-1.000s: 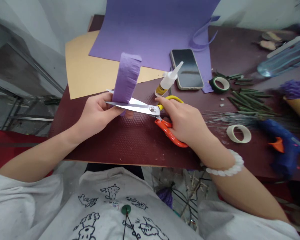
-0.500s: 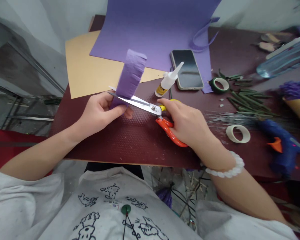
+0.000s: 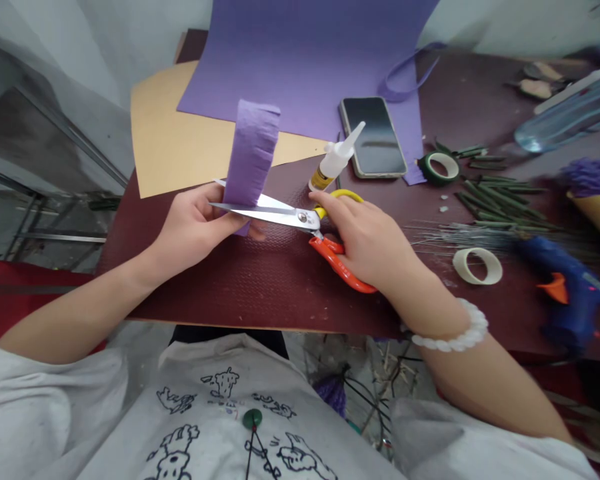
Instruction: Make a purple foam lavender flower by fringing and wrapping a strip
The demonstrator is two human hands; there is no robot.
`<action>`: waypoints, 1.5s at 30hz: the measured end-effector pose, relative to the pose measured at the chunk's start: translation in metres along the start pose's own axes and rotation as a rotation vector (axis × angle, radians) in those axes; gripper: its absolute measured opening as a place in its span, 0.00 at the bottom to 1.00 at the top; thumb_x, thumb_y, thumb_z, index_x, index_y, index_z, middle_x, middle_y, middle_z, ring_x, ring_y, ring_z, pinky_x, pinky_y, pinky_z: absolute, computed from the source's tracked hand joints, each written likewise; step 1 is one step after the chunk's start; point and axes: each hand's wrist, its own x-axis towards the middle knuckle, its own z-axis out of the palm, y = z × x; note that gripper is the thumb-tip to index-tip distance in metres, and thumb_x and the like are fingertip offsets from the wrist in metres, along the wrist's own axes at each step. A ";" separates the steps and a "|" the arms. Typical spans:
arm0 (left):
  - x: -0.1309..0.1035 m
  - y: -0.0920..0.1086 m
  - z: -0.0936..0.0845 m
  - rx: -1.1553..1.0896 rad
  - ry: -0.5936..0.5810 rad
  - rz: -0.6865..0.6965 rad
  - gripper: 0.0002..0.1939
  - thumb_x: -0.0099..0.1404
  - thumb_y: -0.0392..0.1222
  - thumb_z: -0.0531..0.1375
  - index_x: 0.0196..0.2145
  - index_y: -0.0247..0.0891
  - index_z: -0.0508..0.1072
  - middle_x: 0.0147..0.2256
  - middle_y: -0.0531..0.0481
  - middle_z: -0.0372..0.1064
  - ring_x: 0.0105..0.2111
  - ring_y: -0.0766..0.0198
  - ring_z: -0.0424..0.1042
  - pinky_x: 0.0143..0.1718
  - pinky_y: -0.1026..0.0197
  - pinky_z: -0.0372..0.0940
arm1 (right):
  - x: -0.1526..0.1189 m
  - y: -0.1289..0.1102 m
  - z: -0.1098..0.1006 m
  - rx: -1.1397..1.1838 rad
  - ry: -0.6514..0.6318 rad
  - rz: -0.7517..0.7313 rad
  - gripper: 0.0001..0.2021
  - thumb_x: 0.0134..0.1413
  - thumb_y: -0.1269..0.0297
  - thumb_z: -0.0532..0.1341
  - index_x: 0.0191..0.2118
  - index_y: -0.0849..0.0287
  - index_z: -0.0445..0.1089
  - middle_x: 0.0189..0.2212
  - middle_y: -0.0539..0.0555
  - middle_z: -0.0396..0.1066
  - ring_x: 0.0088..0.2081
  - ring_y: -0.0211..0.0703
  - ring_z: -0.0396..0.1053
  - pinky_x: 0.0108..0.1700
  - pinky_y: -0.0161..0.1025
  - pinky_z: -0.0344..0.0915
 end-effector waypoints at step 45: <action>0.003 -0.001 -0.001 0.003 -0.012 -0.012 0.03 0.60 0.34 0.62 0.29 0.33 0.72 0.26 0.48 0.74 0.27 0.62 0.75 0.35 0.59 0.70 | -0.001 -0.004 -0.002 -0.150 -0.024 0.103 0.18 0.56 0.60 0.53 0.49 0.61 0.68 0.34 0.58 0.77 0.33 0.49 0.72 0.26 0.39 0.56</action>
